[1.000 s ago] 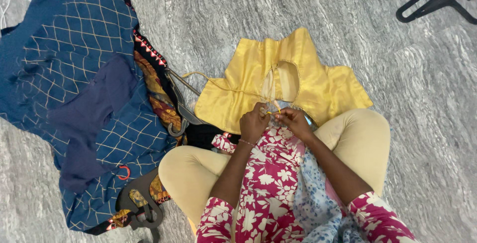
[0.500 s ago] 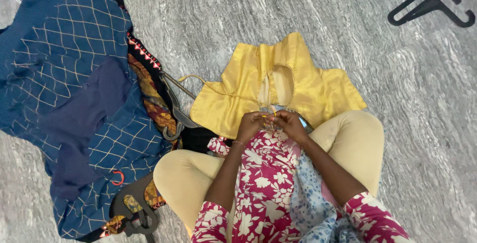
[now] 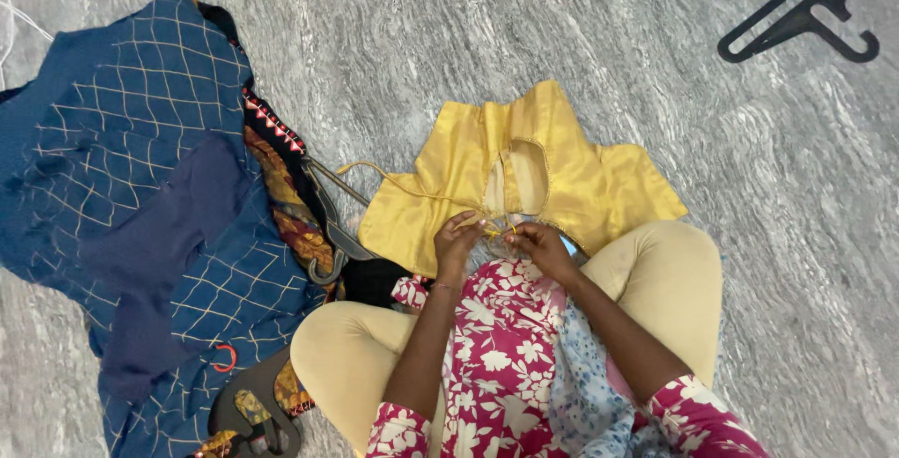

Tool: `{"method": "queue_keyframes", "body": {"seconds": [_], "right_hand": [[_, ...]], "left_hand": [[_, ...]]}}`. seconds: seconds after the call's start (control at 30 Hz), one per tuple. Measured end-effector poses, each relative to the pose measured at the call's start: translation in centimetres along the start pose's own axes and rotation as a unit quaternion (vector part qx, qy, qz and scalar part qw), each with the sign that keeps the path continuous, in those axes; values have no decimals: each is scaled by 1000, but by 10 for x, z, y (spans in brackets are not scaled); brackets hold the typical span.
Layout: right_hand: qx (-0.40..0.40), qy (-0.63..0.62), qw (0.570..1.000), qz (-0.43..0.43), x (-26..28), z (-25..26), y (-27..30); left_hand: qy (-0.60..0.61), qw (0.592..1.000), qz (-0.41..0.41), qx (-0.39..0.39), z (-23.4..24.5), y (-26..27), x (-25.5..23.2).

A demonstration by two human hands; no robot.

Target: The person places a navy blue top onto a red hanger and adjusts it. Then the person places a yellow top onto a black hanger and adjusts it.

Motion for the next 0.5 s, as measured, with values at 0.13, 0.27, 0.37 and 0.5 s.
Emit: {"method": "queue_keyframes", "body": {"seconds": [0.13, 0.27, 0.37, 0.5], "right_hand": [[-20, -28, 999, 16, -13, 11, -2], [-57, -22, 998, -9, -28, 26, -3], [-58, -88, 994, -5, -31, 26, -6], [-31, 4, 999, -19, -18, 18, 1]], "left_hand": [[129, 990, 43, 31, -20, 17, -32], [67, 995, -3, 68, -29, 30, -75], [-77, 992, -79, 56, -18, 30, -76], [-283, 944, -169, 7, -16, 21, -61]]}}
Point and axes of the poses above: each hand's wrist, its own y-axis away from the middle knuckle, its own z-axis out of the back of the hand, x = y × z, the point moved 10 cm from there along -y, towards the middle knuckle, and after that the axes turned 7 degrees about y, right-handed, at the moved point
